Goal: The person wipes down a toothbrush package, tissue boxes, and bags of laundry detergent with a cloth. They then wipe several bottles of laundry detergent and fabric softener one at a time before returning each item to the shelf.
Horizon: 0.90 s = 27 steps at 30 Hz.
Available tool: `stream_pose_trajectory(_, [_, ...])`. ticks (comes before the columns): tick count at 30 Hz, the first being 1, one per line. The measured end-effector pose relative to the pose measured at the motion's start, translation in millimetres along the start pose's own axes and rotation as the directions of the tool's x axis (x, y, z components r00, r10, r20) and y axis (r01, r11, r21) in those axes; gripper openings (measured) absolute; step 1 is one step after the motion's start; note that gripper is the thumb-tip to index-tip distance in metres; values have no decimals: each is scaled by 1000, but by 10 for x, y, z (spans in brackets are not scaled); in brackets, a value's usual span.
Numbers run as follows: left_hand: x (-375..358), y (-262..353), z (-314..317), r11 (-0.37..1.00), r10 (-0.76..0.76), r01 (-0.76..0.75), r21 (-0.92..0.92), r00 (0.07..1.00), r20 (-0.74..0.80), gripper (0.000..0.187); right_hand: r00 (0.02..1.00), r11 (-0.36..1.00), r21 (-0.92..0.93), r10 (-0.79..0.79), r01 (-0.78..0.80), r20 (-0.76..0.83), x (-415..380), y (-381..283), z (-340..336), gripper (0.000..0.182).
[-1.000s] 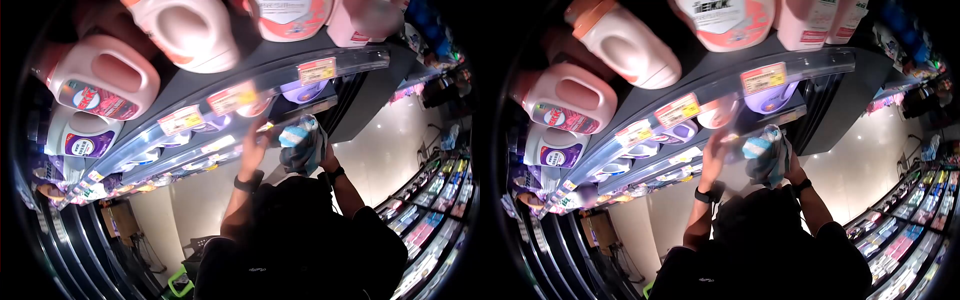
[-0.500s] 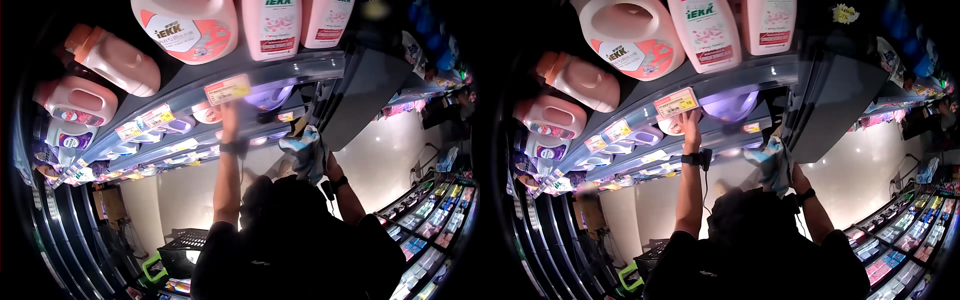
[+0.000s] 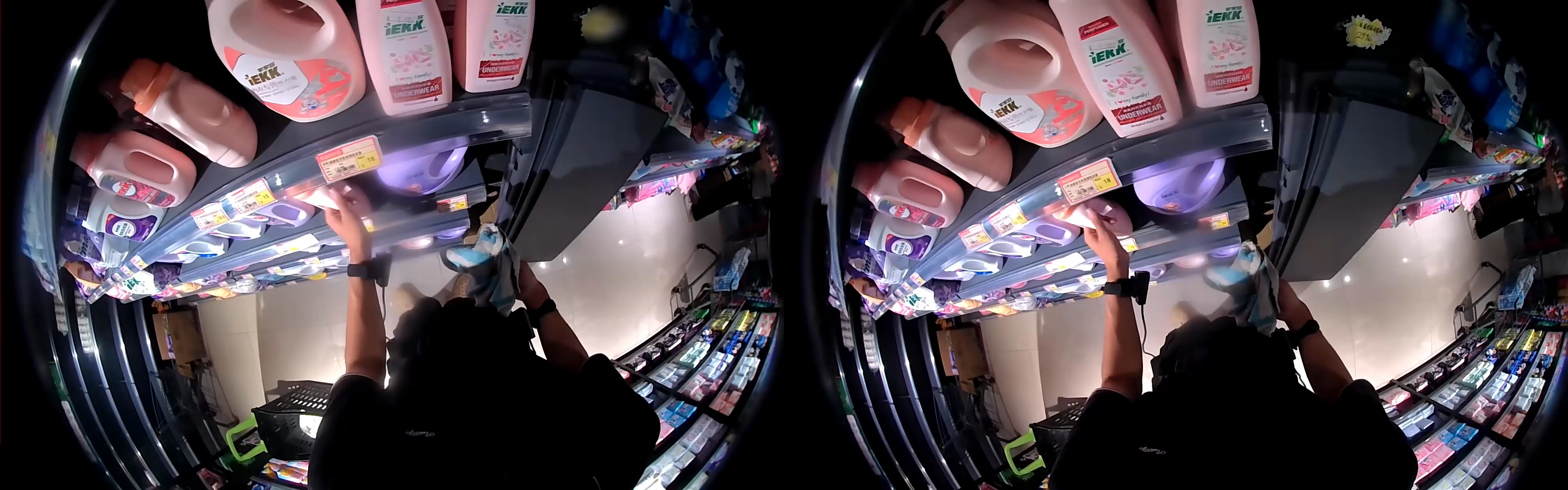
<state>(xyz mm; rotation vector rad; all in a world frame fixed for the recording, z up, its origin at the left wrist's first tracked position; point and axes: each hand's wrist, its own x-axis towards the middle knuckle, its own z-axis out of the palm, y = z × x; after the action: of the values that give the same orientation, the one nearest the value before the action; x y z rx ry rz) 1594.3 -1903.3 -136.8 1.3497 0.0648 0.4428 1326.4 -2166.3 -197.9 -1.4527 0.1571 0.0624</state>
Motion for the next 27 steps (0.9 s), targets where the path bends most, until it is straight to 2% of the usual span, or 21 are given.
stream_pose_trajectory(1, [39, 102, 28, 993, -88, 79, -86, 991, -98, 37, 999, 999, 9, 46, -46, 12, 23, -39, 14, 50])
stream_pose_trajectory(2, [106, 131, -3, 993, -78, 67, -96, 989, -125, 40, 995, 990, 95, 99, -102, 31, 53, 66, -3, 50])
stream_pose_trajectory(4, [137, 250, -30, 993, -115, 110, -38, 975, -188, 44, 975, 918, 330, 206, -221, 82, 179, 539, -95, 51])
stream_pose_trajectory(6, [26, 352, -127, 983, -183, 185, -3, 970, -163, 44, 979, 934, 297, 174, -198, 106, 241, 574, -85, 51])
stream_pose_trajectory(8, [-173, 503, -254, 983, -171, 176, 55, 981, -92, 45, 993, 997, -74, 13, -4, 121, 207, -104, 153, 50])
stream_pose_trajectory(9, [-253, 523, -361, 982, -169, 173, 72, 984, -57, 45, 973, 934, 302, 141, -192, 183, 261, -235, 224, 51])
stream_pose_trajectory(10, [-338, 569, -460, 981, -169, 170, 91, 985, -22, 45, 929, 699, 615, 231, -364, 288, 328, -339, 283, 51])
stream_pose_trajectory(12, [-529, 758, -621, 976, -207, 196, 91, 968, 142, 43, 887, 441, 770, 237, -461, 396, 443, -380, 457, 51])
stream_pose_trajectory(13, [-602, 816, -715, 968, -236, 210, 139, 949, 207, 42, 904, 541, 726, 205, -424, 375, 496, -359, 567, 50])
stream_pose_trajectory(14, [-667, 796, -805, 970, -242, 231, 71, 929, 281, 37, 919, 633, 675, 170, -379, 356, 556, -329, 695, 50])
stream_pose_trajectory(15, [-737, 868, -826, 965, -263, 246, 93, 913, 311, 33, 925, 622, 691, 168, -368, 341, 675, -182, 850, 48])
stream_pose_trajectory(17, [-894, 996, -863, 946, -322, 310, 94, 873, 366, 28, 908, 458, 787, 135, -413, 398, 878, -75, 1187, 43])
stream_pose_trajectory(18, [-944, 1030, -890, 932, -355, 355, 75, 849, 392, 27, 883, 290, 837, 83, -465, 461, 977, -97, 1336, 41])
stream_pose_trajectory(20, [-919, 1180, -935, 939, -345, 294, 180, 815, 465, 29, 930, 597, 715, 269, -365, 250, 1015, -529, 1496, 39])
stream_pose_trajectory(22, [-877, 1511, -828, 919, -372, 390, 64, 799, 473, 32, 865, 488, 767, -45, -417, 499, 1196, 199, 1314, 39])
stream_pose_trajectory(23, [-870, 1604, -817, 908, -389, 416, 51, 790, 475, 33, 907, 500, 760, 163, -414, 387, 1159, 97, 1465, 39])
stream_pose_trajectory(24, [-859, 1674, -806, 897, -403, 441, 37, 781, 478, 34, 899, 514, 751, 359, -414, 250, 1117, -79, 1586, 39])
stream_pose_trajectory(25, [-843, 1724, -792, 886, -415, 463, 22, 772, 481, 36, 937, 607, 720, 291, -336, 192, 1045, -346, 1635, 41])
stream_pose_trajectory(27, [-791, 1804, -765, 910, -366, 414, 33, 762, 533, 35, 990, 825, 551, 136, -127, 24, 906, -746, 1754, 42])
